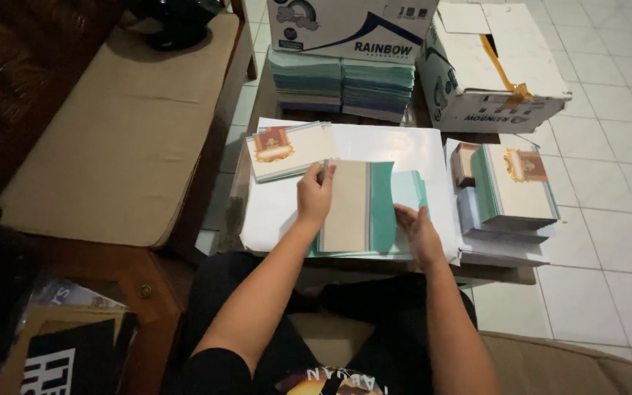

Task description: Folding paper cards and inserting them into envelopes in a print shop finishing area.

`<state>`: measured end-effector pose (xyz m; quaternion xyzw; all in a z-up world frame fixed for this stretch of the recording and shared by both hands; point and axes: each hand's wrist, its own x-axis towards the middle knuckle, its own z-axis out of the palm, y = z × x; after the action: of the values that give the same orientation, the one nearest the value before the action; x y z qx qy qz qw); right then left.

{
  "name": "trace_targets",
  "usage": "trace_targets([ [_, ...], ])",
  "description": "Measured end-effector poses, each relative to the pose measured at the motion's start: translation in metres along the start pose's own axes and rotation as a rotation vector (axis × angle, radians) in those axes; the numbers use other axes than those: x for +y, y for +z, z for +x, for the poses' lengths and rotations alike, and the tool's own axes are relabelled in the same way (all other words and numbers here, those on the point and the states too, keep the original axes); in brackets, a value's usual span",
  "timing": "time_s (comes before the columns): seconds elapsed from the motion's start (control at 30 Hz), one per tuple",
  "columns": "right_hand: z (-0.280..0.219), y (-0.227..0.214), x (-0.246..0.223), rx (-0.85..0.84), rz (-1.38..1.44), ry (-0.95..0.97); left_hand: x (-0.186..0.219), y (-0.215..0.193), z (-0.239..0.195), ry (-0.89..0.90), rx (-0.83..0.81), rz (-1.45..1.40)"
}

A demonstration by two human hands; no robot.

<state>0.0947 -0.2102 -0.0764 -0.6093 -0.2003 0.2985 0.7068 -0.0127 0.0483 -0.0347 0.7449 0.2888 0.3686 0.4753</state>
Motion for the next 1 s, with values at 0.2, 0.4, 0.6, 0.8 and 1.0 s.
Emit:
trace_targets([
  [0.2, -0.031, 0.045, -0.054, -0.240, -0.586, -0.166, -0.007, 0.015, -0.021, 0.273, 0.129, 0.561],
  [0.4, -0.029, 0.069, -0.023, -0.192, -1.605, -0.289, 0.007, 0.025, -0.037, 0.730, -0.268, 0.625],
  [0.6, 0.004, 0.063, -0.020, -0.255, -1.644, -0.235, 0.017, 0.016, -0.034, 0.616, -0.514, 0.775],
  [0.8, 0.059, 0.075, -0.033, -0.226, -1.692, -0.333, 0.006, 0.025, -0.034, 0.519, -0.428, 0.765],
  [1.0, 0.061, 0.065, -0.014, -0.231, -1.653, -0.379, 0.017, 0.019, -0.034, 0.418, -0.425, 0.788],
])
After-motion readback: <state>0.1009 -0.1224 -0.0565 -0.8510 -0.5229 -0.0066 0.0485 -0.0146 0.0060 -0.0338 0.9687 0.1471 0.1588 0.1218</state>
